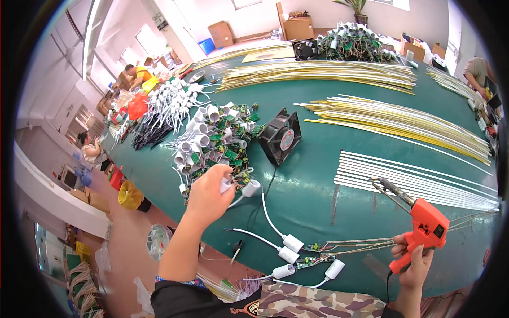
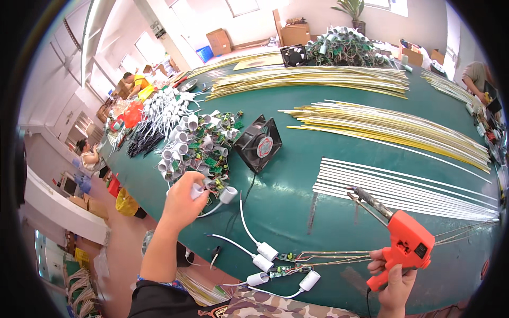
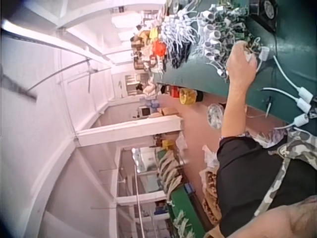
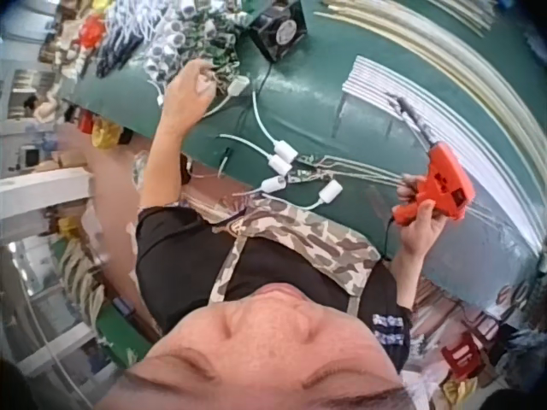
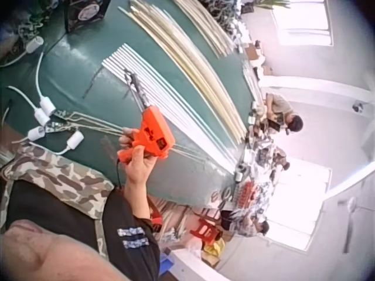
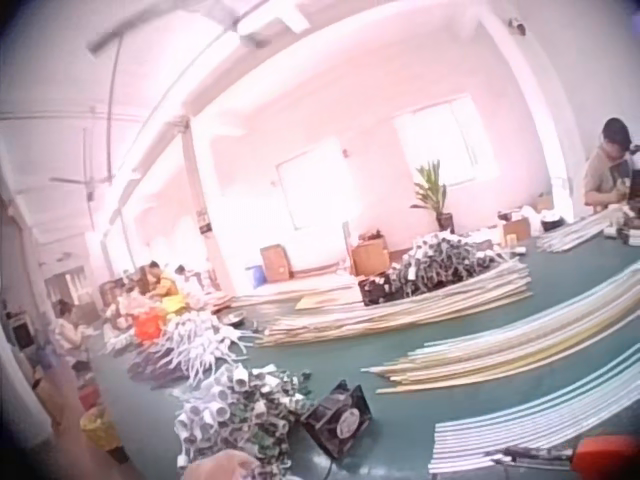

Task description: The person solders wires from circuit board components onto the ends of LED strips using a soldering iron.

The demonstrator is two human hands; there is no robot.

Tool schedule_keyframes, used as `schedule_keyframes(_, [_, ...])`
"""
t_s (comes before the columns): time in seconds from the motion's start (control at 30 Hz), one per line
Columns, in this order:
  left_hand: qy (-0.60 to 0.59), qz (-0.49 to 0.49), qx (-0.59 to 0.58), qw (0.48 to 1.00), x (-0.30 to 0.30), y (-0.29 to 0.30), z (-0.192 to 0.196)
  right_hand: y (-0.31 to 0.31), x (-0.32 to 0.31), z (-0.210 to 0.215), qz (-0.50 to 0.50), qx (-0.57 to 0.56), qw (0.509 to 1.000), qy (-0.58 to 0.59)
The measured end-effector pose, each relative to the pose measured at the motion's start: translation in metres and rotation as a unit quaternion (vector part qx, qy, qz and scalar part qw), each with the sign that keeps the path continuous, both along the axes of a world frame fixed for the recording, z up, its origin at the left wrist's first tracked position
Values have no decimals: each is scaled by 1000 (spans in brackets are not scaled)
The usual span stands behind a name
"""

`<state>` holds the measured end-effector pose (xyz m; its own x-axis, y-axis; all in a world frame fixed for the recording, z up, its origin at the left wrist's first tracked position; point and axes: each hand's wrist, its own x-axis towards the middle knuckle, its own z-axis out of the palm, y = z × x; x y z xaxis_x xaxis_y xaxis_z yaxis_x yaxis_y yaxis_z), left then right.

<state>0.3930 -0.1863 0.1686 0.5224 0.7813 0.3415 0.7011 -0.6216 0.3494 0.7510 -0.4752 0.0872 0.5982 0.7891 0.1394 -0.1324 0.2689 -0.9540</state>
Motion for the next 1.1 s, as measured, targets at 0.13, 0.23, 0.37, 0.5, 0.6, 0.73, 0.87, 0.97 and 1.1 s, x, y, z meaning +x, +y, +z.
schedule_keyframes(0.13, [159, 59, -52, 984, -13, 7, 0, 3, 0, -3, -24, -17, 1000, -6])
schedule_keyframes(0.23, [133, 114, 59, 983, -15, 12, 10, 4, -2, 0, -36, -26, 999, 17])
schedule_keyframes(0.37, [-140, 14, -151, 979, -2, 1, 14, 7, 0, 2, -16, -35, 999, 24])
schedule_keyframes(0.5, [-98, 5, -44, 994, 8, 10, 5, 17, -10, 19, 0, -35, 999, 13])
schedule_keyframes(0.6, [-150, -53, -119, 980, 22, -1, 13, 12, -10, 26, 17, -62, 998, 11])
schedule_keyframes(0.73, [-253, -141, -394, 872, 60, -24, 19, 25, -19, 37, 20, -81, 996, 21])
schedule_keyframes(0.87, [-270, -199, -572, 749, 99, -42, -4, 53, -32, 32, 64, -28, 998, 9])
schedule_keyframes(0.97, [-257, -210, -638, 695, 131, -57, -24, 67, -41, 30, 68, -13, 997, -16])
schedule_keyframes(1.1, [-215, -226, -655, 688, 161, -69, -35, 67, -43, 32, 65, -1, 997, -48])
